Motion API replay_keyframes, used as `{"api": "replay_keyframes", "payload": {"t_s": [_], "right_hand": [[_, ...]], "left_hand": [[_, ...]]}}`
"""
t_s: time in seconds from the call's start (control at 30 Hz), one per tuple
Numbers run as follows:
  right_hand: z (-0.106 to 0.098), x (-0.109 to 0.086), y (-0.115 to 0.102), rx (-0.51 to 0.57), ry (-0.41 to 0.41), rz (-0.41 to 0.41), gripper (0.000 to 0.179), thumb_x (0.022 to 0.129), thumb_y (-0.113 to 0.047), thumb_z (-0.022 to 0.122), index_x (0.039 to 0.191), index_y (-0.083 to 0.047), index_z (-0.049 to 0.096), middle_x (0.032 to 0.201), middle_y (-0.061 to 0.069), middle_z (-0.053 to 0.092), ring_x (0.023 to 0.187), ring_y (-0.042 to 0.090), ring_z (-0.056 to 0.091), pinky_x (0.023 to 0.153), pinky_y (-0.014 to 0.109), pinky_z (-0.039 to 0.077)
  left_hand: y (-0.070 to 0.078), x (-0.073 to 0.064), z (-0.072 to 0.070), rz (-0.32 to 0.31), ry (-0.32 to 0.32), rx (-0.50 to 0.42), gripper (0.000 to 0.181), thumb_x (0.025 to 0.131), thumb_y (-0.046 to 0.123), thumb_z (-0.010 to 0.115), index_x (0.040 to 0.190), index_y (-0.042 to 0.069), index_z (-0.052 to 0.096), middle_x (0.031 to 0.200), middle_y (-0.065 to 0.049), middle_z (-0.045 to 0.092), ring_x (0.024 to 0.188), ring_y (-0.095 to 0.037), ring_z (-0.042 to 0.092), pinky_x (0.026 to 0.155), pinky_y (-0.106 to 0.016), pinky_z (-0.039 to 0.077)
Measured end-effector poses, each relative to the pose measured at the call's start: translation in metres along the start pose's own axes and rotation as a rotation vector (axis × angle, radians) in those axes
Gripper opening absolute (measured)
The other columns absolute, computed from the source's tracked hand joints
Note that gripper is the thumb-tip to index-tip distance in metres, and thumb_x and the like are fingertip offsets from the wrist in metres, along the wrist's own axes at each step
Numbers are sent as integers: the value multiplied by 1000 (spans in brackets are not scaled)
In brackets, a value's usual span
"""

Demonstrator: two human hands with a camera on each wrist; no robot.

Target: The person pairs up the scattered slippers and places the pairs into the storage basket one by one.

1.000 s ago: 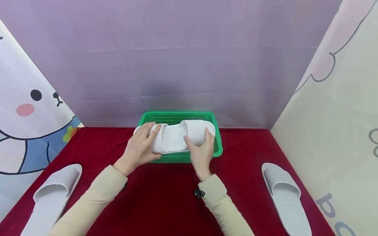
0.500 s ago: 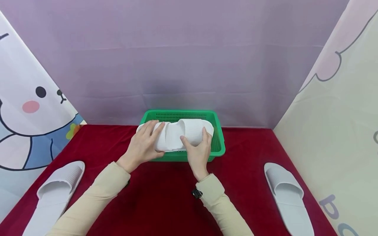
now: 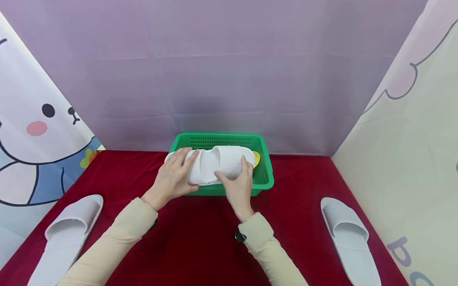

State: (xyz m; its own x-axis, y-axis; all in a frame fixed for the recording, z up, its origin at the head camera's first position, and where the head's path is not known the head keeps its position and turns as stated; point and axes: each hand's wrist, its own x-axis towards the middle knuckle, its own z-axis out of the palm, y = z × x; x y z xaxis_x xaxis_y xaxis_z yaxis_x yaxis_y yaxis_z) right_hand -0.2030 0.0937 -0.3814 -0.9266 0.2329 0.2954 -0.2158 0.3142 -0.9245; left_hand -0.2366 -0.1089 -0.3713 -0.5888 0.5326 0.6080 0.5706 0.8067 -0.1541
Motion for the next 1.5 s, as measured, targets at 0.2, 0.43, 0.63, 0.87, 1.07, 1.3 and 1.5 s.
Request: {"api": "replay_keyframes", "payload": {"t_s": [0.2,0.43,0.63,0.87,1.07,1.3,1.5], "right_hand": [[-15,2,-2,-67,-135,-80,92,75,-26,75,145,-3,19,140,15,31,116,30,45,95,42,44],[-33,6,6,-230,-159,-386,93,71,-18,78,143,2,23,140,18,30,119,30,43,94,45,45],[-59,19,14,-445,-207,-721,102,60,-18,85,140,6,26,141,21,32,129,32,33,97,48,41],[-69,29,6,-621,-453,-831,119,53,-43,86,143,0,21,145,14,28,132,28,27,104,46,35],[-68,27,9,-740,-526,-854,122,51,-47,85,143,0,20,144,15,28,132,30,27,106,46,30],[-67,26,16,-727,-475,-932,111,51,-40,86,138,0,28,134,15,38,124,29,36,100,45,37],[-67,25,16,-659,-455,-979,107,51,-39,84,135,2,31,131,16,41,122,30,37,99,47,37]], "left_hand": [[-4,0,-6,0,5,-18,98,54,47,79,135,7,40,128,-17,47,119,-30,43,102,-40,39],[-4,-4,-13,-13,5,-32,98,53,47,78,135,8,40,129,-15,46,120,-29,42,93,-41,47],[-3,-10,-21,-2,-3,-46,97,52,44,79,134,9,41,129,-14,46,120,-28,42,85,-41,52],[1,-18,-28,18,-53,-97,98,53,47,78,135,10,40,131,-13,45,121,-28,42,88,-42,50],[7,-25,-28,37,-55,-100,96,53,46,77,135,11,41,130,-14,45,121,-30,43,88,-42,50],[10,-27,-28,47,-54,-87,97,53,46,77,135,11,41,130,-14,46,120,-30,44,88,-42,50],[8,-29,-29,68,-37,-71,98,51,48,77,134,10,42,130,-14,46,120,-30,44,90,-42,49]]}}
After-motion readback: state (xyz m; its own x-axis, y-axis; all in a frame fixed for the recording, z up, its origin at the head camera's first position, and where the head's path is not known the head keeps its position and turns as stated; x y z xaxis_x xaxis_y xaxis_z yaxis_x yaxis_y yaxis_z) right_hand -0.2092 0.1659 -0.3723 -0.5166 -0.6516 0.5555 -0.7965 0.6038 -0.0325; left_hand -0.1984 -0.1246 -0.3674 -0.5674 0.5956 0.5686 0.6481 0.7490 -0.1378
